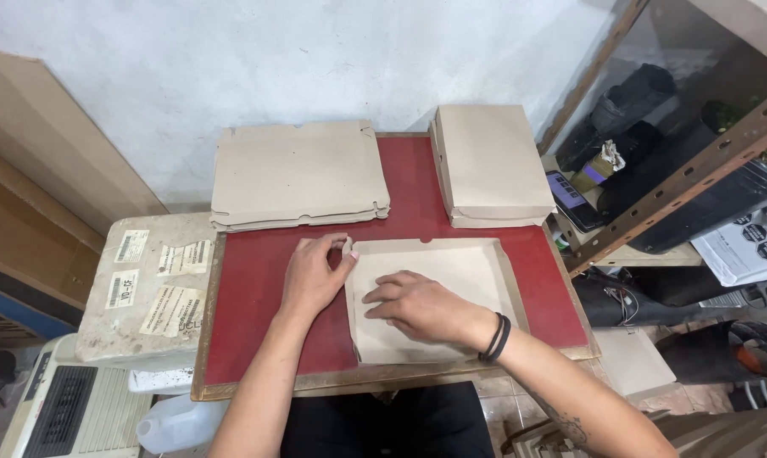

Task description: The person assembles flat-packed cardboard boxes by folding and interlocking the tabs. They work on a red table, handling each box one at a time and stacking the completed units to the right.

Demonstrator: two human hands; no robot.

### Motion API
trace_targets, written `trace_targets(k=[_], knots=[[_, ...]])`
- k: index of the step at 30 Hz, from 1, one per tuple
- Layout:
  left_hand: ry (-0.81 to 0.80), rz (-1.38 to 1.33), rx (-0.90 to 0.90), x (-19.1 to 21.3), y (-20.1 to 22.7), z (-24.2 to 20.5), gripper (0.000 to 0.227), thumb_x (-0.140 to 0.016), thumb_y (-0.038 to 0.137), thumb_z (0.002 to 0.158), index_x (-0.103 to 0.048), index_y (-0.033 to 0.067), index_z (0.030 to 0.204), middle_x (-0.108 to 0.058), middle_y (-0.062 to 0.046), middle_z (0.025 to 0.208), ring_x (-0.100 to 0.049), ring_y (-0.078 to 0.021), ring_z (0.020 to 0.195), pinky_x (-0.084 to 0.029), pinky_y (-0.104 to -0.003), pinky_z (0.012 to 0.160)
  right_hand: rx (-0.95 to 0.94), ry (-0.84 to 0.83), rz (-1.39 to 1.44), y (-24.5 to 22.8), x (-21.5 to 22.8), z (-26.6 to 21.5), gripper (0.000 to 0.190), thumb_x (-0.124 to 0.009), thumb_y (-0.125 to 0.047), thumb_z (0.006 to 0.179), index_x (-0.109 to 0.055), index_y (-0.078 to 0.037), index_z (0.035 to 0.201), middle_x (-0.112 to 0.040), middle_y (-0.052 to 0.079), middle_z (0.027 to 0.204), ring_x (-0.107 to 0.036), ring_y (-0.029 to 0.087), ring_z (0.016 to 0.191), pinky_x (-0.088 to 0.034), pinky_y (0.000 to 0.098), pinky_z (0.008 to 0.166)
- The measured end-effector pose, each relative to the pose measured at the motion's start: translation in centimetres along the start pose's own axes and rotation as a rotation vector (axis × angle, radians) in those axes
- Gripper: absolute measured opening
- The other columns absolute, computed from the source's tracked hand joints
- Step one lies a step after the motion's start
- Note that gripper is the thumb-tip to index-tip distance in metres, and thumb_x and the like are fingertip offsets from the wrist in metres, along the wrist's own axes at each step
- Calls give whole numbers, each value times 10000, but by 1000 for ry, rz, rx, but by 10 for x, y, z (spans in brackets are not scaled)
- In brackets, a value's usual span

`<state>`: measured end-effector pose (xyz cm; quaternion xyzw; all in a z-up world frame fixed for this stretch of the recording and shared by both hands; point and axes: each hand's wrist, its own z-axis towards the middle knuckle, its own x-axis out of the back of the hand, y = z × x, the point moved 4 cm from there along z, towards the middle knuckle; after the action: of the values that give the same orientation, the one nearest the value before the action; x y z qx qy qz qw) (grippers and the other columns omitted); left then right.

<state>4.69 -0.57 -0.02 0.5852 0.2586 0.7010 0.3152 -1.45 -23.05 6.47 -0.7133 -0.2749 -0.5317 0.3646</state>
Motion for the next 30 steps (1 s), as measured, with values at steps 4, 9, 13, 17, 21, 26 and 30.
trace_targets(k=[4,9,13,17,21,26,30], knots=[[-45,57,15,-6,-10,3,495,-800,367,1037,-842,272,1521,-917,-14,1329,-725,-344,1460,-572,-558,1242,-5,91,7,14,0,6,326,-779,-186,1144,-869,-177,1457,-824,87,1542,-614,373,1654,-496,592,1360],[-46,68,-5,-8,-12,5,491,-789,338,1023,-848,280,1507,-922,-16,1325,-727,-348,1461,-569,-575,1232,-112,413,-22,62,8,28,306,-778,-266,1146,-855,-195,1433,-813,73,1490,-702,371,1525,-622,563,1237],[-46,61,-22,-5,-8,2,472,-780,311,1021,-860,309,1486,-928,16,1325,-735,-336,1457,-573,-568,1228,-210,371,54,78,7,44,379,-718,-242,1159,-801,-214,1528,-794,55,1515,-763,332,1444,-679,544,1160],[-44,35,-55,0,1,-1,405,-777,282,1031,-882,307,1421,-935,11,1282,-763,-347,1415,-565,-571,1226,-249,372,197,83,5,52,395,-701,-73,1109,-847,-201,1453,-837,55,1419,-826,368,1317,-717,589,1091],[-38,33,-77,-1,1,-1,404,-781,246,1022,-876,316,1409,-936,6,1268,-773,-350,1402,-566,-568,1225,-260,387,231,88,1,54,346,-707,-79,1104,-869,-234,1367,-848,2,1372,-845,332,1282,-735,558,1057],[-29,4,-113,2,10,-4,321,-777,205,1046,-892,281,1336,-936,-40,1234,-797,-362,1363,-568,-566,1210,-266,380,157,86,-1,54,243,-717,-81,1113,-851,-237,1243,-835,-40,1326,-863,293,1223,-748,515,1006],[-28,-10,-108,-3,6,-3,278,-775,192,1057,-915,284,1279,-944,-52,1200,-814,-364,1337,-605,-545,1169,-237,382,159,85,0,54,266,-709,-29,1109,-846,-188,1273,-832,25,1337,-860,341,1221,-755,523,981]])
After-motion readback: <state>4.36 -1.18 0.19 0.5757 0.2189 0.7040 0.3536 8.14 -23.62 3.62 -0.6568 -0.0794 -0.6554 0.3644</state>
